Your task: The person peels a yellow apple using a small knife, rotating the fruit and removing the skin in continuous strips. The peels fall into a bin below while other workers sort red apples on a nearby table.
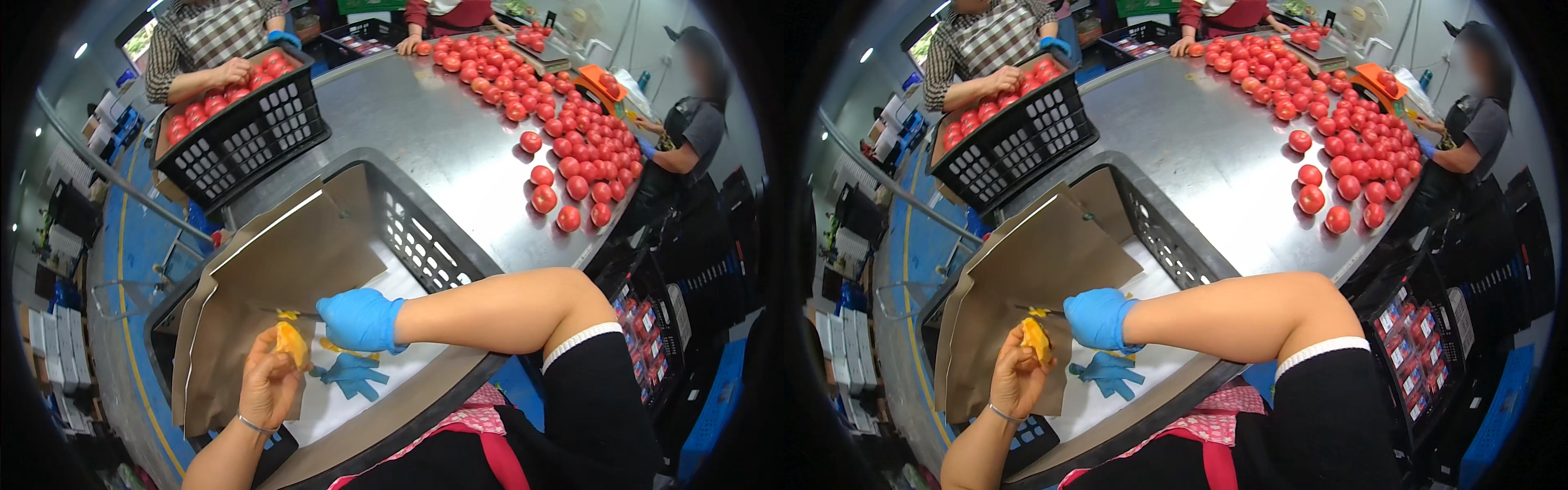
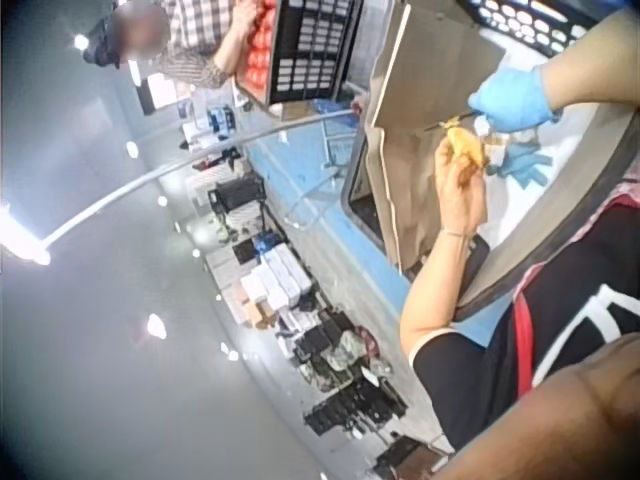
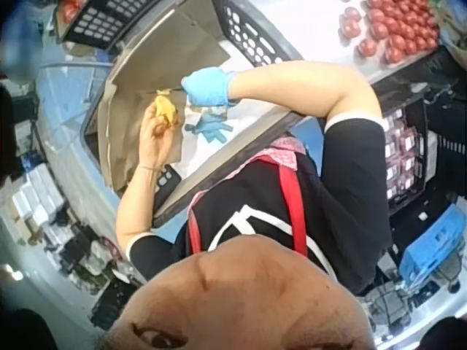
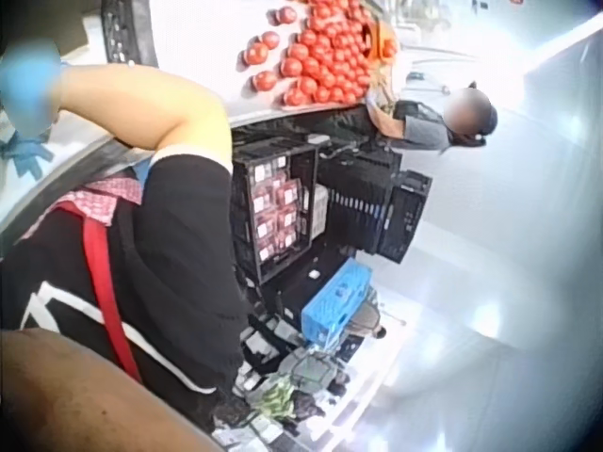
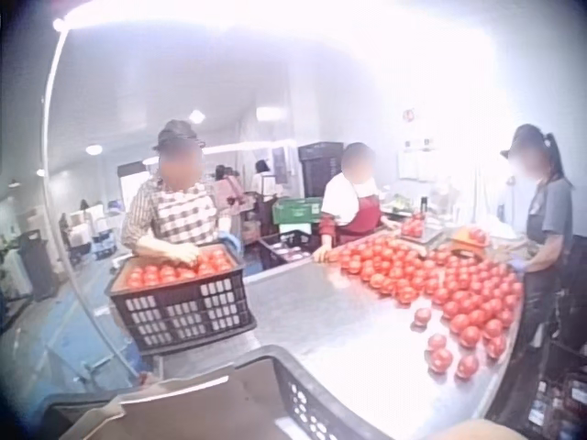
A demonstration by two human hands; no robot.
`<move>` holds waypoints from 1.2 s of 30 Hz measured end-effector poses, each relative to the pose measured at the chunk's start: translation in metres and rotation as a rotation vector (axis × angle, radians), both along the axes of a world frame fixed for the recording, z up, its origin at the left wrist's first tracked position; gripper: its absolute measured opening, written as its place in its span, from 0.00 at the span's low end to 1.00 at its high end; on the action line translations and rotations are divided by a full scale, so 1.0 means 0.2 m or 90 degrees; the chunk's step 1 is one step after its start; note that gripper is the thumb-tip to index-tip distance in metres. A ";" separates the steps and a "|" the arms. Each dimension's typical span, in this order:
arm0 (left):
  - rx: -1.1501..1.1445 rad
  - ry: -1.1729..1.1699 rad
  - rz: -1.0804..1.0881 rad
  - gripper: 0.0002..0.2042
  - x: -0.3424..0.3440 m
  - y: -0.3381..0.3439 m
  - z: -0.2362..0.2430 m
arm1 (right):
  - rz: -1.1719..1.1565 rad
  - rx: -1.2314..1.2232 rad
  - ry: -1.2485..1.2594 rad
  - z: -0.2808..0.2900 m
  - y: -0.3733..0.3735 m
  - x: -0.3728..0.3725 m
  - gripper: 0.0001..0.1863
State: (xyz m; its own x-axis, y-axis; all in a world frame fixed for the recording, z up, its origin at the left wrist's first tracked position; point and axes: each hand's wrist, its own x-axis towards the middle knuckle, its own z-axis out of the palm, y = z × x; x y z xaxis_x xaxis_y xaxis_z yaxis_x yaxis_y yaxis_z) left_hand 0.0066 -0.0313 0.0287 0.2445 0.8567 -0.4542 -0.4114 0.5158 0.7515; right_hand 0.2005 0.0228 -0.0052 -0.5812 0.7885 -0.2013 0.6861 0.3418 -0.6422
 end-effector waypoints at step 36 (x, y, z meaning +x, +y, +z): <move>-0.113 -0.148 0.016 0.17 -0.08 0.03 -0.07 | 0.033 -0.059 -0.077 0.11 0.04 0.04 0.13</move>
